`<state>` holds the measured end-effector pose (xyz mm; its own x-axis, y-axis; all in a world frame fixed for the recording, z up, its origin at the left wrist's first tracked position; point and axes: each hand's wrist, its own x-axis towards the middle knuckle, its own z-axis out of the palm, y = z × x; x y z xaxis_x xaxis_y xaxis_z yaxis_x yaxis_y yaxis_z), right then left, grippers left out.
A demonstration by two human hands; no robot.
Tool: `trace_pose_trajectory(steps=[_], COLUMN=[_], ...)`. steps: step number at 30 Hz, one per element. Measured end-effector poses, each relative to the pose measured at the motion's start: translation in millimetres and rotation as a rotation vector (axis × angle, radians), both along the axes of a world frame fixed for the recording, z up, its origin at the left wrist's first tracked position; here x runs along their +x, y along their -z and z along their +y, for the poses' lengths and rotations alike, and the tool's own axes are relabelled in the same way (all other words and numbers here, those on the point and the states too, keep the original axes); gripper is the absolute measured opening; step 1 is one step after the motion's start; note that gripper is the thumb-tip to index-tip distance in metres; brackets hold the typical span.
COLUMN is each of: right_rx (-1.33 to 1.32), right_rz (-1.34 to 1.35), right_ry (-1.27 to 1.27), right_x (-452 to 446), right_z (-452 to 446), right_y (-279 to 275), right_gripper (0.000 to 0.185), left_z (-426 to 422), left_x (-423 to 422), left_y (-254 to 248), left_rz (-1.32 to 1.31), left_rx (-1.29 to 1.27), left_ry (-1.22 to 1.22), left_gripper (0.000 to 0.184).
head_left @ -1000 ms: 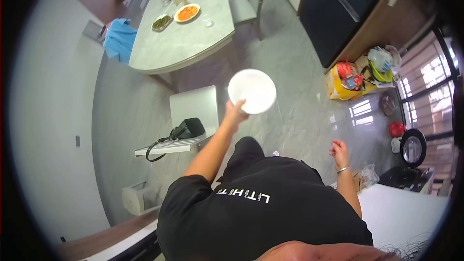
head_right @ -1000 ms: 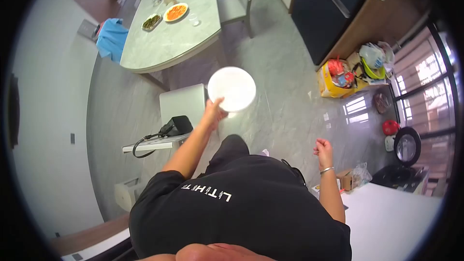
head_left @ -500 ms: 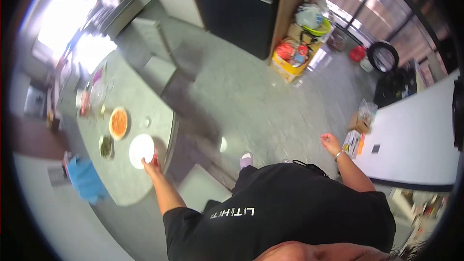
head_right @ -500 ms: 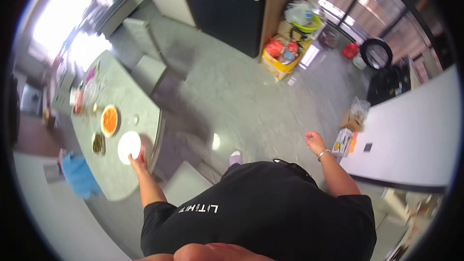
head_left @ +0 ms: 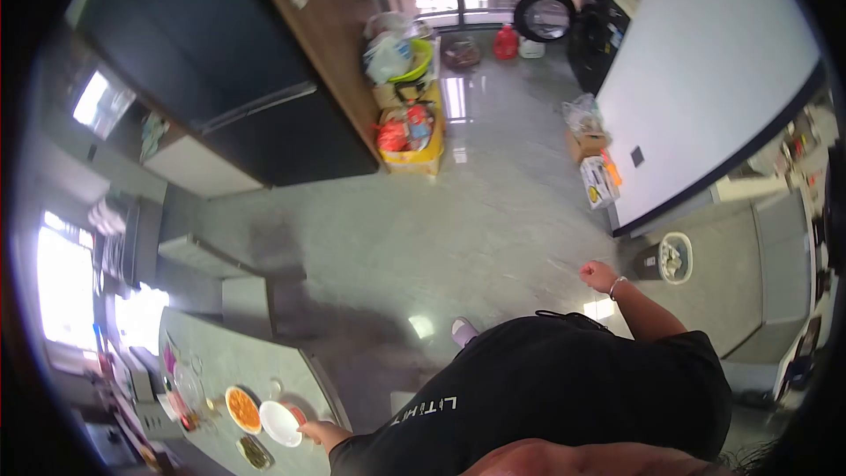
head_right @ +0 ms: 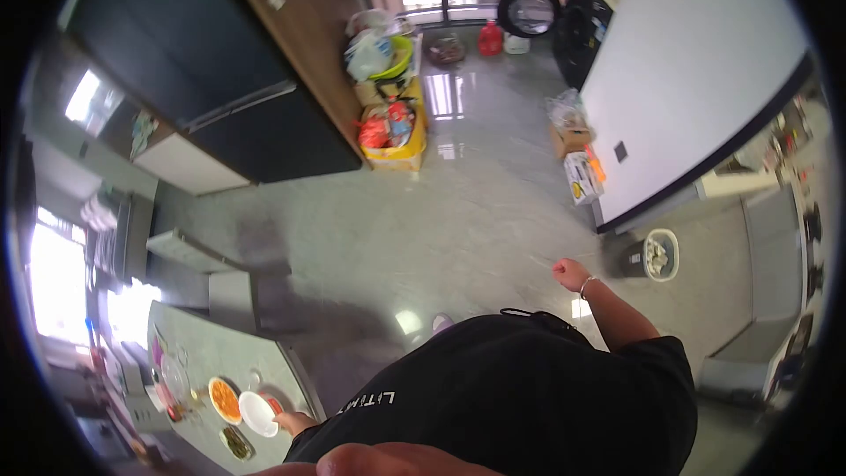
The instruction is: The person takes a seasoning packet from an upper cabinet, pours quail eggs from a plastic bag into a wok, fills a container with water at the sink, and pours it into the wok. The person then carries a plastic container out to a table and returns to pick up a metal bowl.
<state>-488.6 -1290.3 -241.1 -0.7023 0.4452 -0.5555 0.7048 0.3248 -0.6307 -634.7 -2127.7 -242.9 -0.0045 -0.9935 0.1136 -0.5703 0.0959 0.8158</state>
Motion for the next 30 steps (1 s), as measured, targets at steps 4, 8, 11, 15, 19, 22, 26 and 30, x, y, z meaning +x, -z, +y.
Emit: trace_pose_trajectory(steps=[4,8,11,15,19,22,26,30], right_rx=[-0.031,-0.050,0.094,0.221,0.142,0.027,-0.136,-0.200], right_rz=[-0.004,-0.049,-0.059,-0.099,0.016,0.034,0.091,0.019], right_ry=[0.079,0.213,0.216,0.360,0.775,0.990,1.262,1.410], right_x=[109.3,239.4,341.3,461.7,557.9,600.1,668.3,743.4], right_z=[29.8,74.6,116.6,151.9,172.9,186.0,207.9,214.2], right_y=[17.0,30.2,45.3,29.4,8.7,6.2,56.7,96.1], right_gripper=[0.025,0.028,0.029,0.030,0.028,0.025,0.021,0.019], left_z=[96.6,312.8,501.3,734.3,866.3,928.0,1029.2,1164.0], left_x=[-39.5,-74.3,-60.4,45.5,123.1,133.3,174.4,192.7], left_y=[46.7,82.1,137.0,106.2,106.2,148.5,108.1,139.9], left_rz=[-0.849,-1.430,-0.925,-0.719,-1.052,-1.115,-1.491,-0.960], left_rx=[-0.282,-0.515,-0.215,-0.028,-0.152,-0.656,-0.892,-1.963], left_ry=[0.226,1.034,1.498,2.066,2.426,2.742,2.543,3.380], left_gripper=[0.040,0.033,0.054,0.060,0.061,0.061,0.050,0.033])
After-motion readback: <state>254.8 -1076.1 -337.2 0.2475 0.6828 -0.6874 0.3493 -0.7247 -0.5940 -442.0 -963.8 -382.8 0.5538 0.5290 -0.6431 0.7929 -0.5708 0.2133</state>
